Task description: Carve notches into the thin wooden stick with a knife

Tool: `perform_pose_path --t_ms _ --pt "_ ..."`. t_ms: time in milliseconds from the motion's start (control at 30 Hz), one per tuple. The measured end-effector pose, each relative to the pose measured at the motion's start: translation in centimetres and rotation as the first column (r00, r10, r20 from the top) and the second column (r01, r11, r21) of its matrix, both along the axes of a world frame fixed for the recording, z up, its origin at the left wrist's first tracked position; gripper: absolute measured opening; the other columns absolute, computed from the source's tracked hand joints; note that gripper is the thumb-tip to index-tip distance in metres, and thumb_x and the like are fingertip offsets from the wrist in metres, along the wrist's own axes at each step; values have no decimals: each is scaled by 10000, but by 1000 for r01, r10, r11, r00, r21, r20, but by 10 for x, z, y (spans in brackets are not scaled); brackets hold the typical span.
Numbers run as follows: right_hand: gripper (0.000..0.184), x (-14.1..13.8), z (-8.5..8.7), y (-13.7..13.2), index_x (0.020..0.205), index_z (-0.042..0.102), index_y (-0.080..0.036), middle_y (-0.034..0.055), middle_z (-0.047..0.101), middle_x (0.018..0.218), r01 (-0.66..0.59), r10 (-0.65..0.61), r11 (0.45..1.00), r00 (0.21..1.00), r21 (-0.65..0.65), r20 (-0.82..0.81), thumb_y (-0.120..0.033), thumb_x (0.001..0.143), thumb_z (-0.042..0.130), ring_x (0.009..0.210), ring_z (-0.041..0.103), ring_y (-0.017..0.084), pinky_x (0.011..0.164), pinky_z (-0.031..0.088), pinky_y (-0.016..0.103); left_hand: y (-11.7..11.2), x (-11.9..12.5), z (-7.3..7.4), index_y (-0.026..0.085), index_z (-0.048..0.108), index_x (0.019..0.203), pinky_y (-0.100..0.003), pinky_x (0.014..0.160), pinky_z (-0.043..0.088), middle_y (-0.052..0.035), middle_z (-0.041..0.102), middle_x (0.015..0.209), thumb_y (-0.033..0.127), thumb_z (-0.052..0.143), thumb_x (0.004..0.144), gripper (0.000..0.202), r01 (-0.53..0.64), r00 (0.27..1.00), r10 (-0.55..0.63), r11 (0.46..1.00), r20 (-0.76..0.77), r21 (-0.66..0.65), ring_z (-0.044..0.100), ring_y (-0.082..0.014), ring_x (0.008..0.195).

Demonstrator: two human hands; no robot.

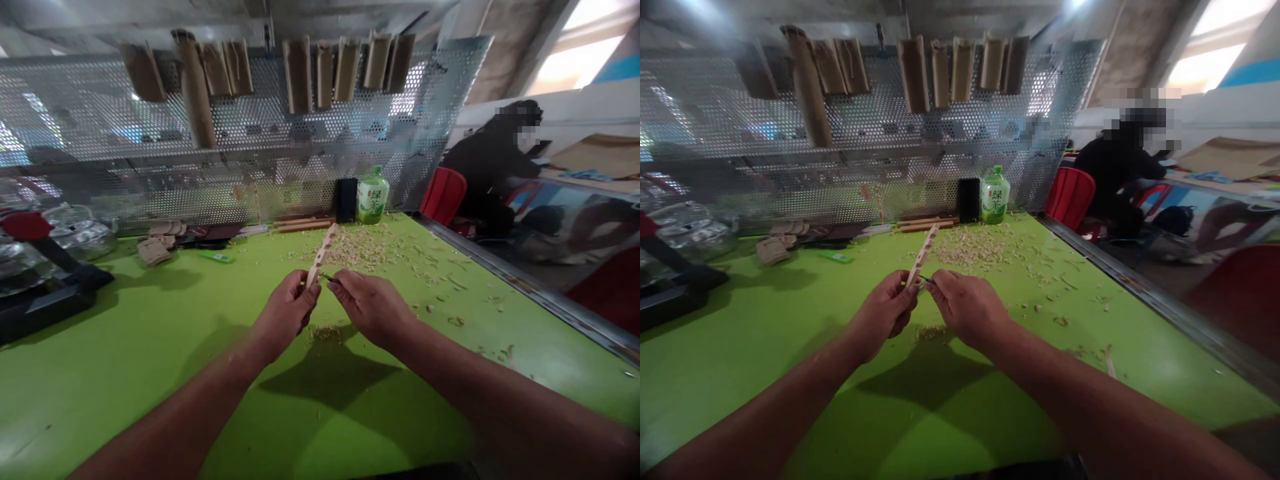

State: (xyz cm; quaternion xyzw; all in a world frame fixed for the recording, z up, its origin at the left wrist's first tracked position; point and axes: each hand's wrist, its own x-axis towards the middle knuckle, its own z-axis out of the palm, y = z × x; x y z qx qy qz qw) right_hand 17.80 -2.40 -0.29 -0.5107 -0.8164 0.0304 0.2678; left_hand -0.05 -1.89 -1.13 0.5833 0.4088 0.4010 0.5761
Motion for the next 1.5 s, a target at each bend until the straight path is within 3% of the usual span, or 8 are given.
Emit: perform_pose_path --t_ms 667,1000,1500 --pt "354 -3 1 -1 795 484 -194 -2 516 645 28 -27 999 999 -24 37 -426 1005 318 536 373 109 536 201 274 -4 1 7 197 497 928 -206 460 268 77 396 605 438 521 912 243 -31 986 39 998 -164 49 306 -55 462" --pt "346 -4 0 -1 807 504 -192 7 539 649 27 -26 1000 997 -7 69 -409 1003 318 521 354 111 525 180 276 -1 2 3 193 498 893 -214 482 255 71 390 606 455 537 896 264 -76 966 98 992 -238 101 317 -63 489" --pt "335 -4 0 -1 824 498 -192 2 518 628 30 -29 999 999 -17 39 -412 1000 316 513 343 107 522 185 280 -1 2 2 201 491 868 -214 478 251 68 388 601 459 535 893 263 -83 968 102 993 -231 88 314 -65 483"
